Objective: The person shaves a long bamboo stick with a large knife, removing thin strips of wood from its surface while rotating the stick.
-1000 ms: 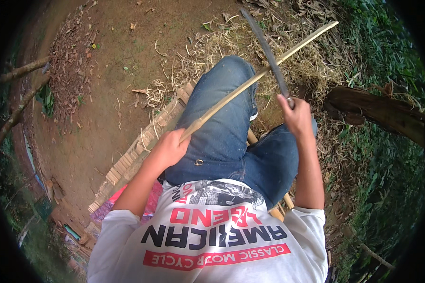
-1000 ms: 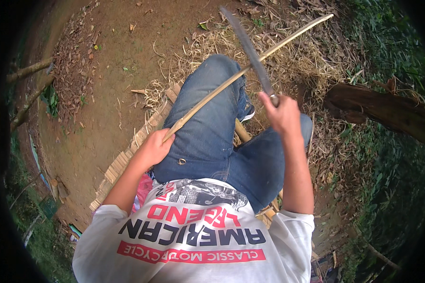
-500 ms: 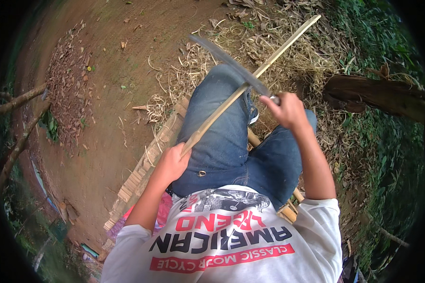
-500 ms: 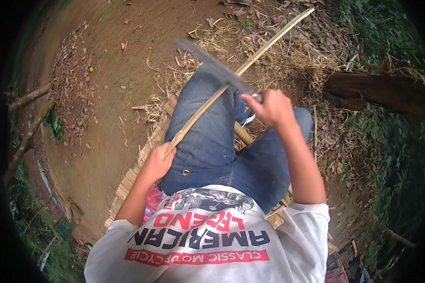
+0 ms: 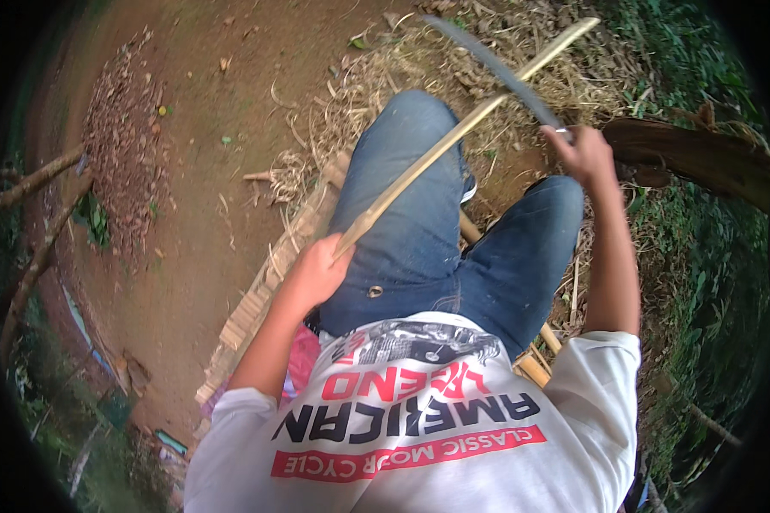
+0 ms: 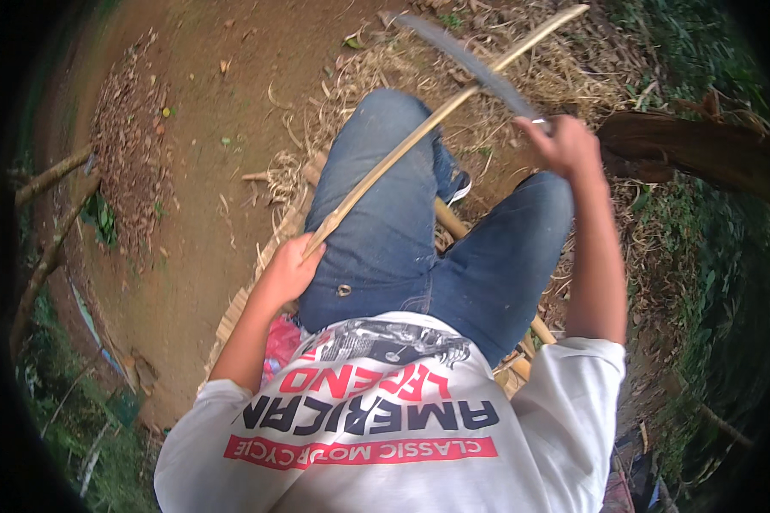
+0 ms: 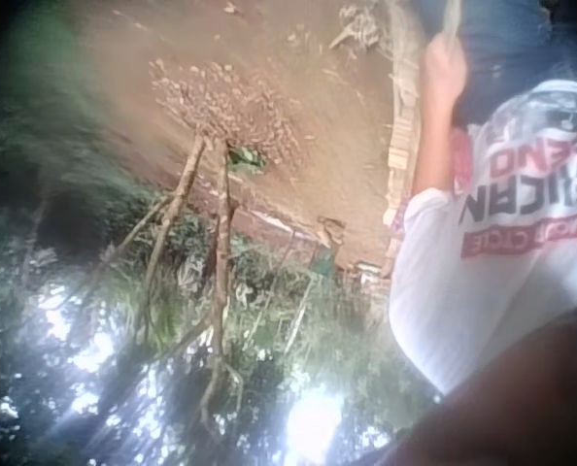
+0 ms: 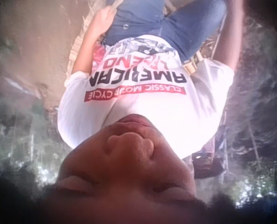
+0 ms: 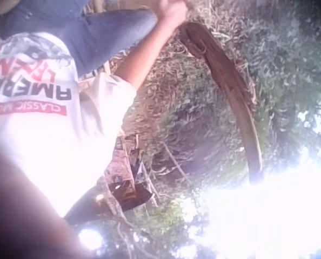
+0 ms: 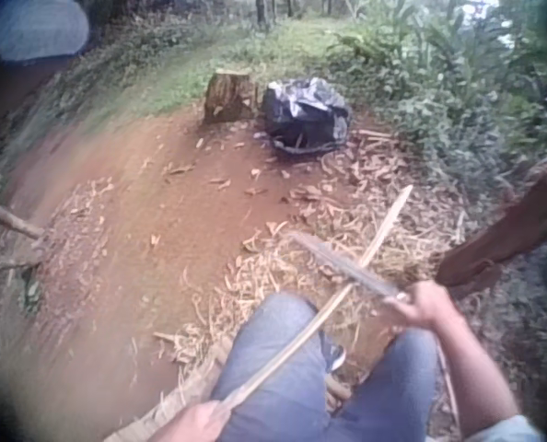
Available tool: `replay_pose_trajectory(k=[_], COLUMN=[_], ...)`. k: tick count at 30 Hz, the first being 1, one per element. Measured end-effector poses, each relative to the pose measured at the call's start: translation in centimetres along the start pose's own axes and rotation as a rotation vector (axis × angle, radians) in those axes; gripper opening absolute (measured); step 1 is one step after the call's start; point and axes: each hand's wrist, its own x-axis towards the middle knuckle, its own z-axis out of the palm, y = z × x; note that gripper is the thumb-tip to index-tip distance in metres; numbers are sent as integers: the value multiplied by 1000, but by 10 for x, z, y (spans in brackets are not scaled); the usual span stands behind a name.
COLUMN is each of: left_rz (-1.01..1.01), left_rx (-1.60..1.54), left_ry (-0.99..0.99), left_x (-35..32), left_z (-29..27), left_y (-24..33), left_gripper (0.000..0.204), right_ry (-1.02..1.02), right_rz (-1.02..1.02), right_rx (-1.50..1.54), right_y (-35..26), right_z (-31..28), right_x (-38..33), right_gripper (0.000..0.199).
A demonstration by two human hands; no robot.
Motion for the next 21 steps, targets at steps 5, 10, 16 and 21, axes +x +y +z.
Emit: replay_pose_trajectory(k=[5, 10, 16, 21], left_rz=[-25, -76, -62, 55], left_rx=[-4, 28, 45, 23], left_ry=[-68, -71, -56, 1], left_x=[5, 5, 4, 0], left_z=[-1, -4, -2, 1], left_y=[-3, 5, 2, -7], left_gripper=[31, 30, 29, 23], right_ry=[49, -16, -90, -9], right_rz=[13, 26, -223, -204], right_rx=[9, 202, 183, 52], right_y=[-5, -54, -100, -52], right_z=[-5, 11, 33, 15], right_x=[-7, -20, -47, -20], right_gripper=[79, 76, 76, 78])
